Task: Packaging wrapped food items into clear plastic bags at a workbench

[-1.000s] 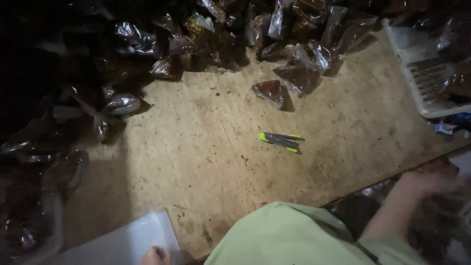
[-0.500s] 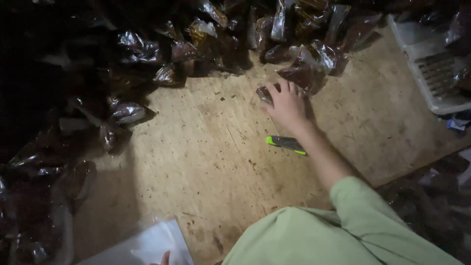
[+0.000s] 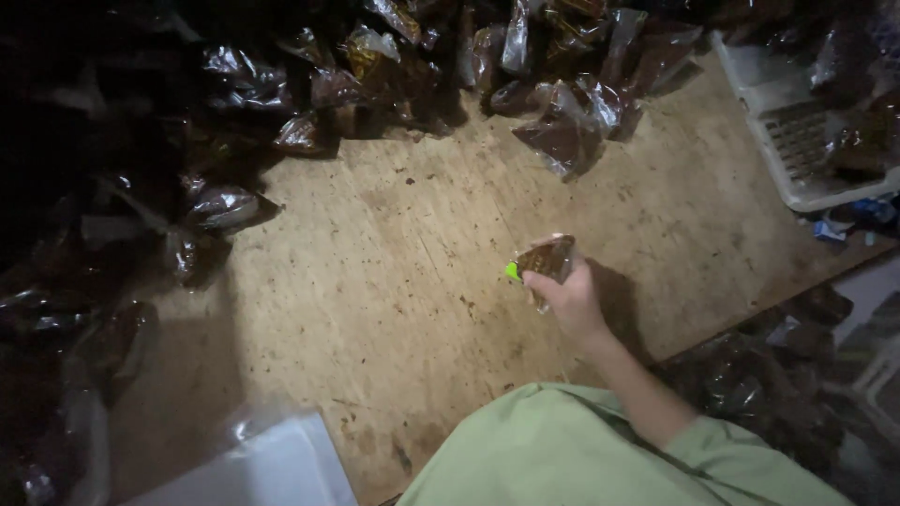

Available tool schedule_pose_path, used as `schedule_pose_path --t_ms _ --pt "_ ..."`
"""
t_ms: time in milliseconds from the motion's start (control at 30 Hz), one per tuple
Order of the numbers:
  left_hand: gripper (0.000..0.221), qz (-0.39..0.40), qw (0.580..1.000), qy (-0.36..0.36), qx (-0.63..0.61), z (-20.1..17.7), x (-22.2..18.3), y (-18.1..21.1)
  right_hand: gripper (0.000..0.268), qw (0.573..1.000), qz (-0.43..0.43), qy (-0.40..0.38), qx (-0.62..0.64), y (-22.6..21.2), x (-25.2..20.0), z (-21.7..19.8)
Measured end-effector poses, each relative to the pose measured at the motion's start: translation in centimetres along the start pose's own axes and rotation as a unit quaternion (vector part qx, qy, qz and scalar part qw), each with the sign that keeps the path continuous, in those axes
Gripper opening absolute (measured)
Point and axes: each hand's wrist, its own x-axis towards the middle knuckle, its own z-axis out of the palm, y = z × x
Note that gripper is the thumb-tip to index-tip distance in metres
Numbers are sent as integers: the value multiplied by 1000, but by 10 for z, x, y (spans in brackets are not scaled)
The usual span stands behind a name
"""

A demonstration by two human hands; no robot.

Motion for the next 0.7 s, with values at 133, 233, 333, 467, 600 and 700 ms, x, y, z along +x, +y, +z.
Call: schedule_pose_path --t_ms 133,233,333,467,600,700 --pt "23 102 993 59 17 63 12 34 51 978 -121 67 -154 46 56 -29" --pt "25 168 981 97 16 105 9 60 51 890 155 257 -343 -94 48 -27" --pt "32 293 930 -211 -71 159 0 91 50 853 56 344 -388 -134 69 -54" --pt "13 205 914 -350 -27 196 -56 121 68 904 108 390 -140 -151 187 -72" --pt "22 -34 916 -399 -38 194 -93 124 39 954 0 264 -140 -97 330 -86" --pt "16 -232 871 -417 -114 175 -110 117 64 935 15 180 -304 -84 333 -63"
